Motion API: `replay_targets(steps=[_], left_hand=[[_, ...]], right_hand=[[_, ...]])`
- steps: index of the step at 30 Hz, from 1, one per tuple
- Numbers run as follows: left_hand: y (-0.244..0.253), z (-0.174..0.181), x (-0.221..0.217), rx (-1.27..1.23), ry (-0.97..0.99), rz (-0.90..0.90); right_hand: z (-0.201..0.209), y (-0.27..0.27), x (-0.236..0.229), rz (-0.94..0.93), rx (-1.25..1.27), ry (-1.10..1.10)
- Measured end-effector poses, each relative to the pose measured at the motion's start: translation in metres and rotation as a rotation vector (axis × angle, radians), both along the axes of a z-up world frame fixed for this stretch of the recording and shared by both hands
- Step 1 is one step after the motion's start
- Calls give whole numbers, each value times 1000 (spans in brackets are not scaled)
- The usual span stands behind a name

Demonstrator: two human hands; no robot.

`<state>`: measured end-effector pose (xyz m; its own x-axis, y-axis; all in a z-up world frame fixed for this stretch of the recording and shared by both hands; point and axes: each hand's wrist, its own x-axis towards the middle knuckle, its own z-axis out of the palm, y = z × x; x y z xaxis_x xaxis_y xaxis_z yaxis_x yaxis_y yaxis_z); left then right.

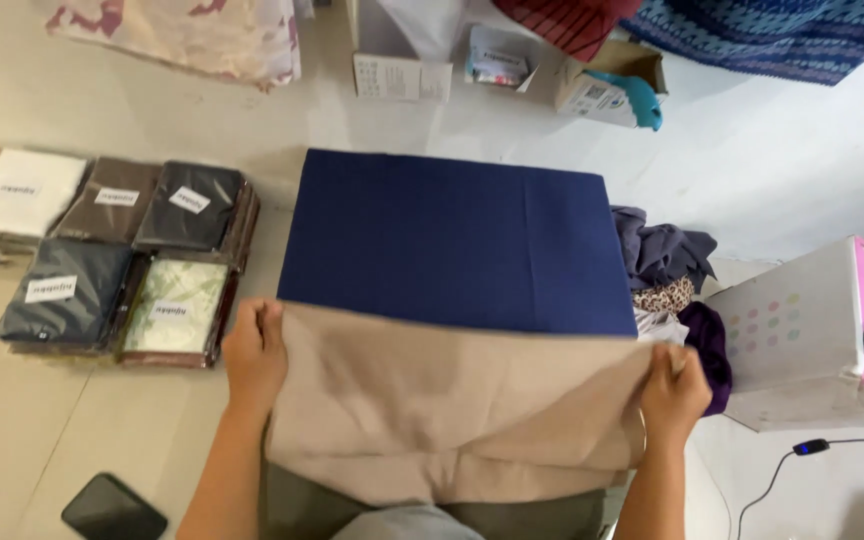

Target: Cleaning a piece of fabric with a lint roller and then folding it neatly.

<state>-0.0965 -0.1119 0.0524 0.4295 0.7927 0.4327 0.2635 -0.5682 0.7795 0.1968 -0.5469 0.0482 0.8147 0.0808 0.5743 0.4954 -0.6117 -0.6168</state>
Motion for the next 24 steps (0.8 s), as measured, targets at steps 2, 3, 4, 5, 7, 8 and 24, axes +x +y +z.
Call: replay_targets(steps=[2, 3, 4, 5, 7, 8, 24], left_hand=[[22, 21, 30, 20, -6, -6], [34, 32, 45, 37, -8, -9], [47, 38, 62, 42, -14, -11], [61, 45, 80, 92, -15, -18], [94, 46, 116, 151, -24, -28], [112, 40, 135, 183, 57, -16], [217, -97, 269, 456, 625, 160]], right_hand=[[15, 21, 39, -37, -9, -40], [23, 32, 60, -70, -21, -77], [28, 48, 83, -73, -16, -82], [34, 65, 108, -86, -49, -102], [39, 96, 153, -104, -73, -128], [37, 110, 175, -99, -151, -136], [-104, 201, 319, -165, -704, -5]])
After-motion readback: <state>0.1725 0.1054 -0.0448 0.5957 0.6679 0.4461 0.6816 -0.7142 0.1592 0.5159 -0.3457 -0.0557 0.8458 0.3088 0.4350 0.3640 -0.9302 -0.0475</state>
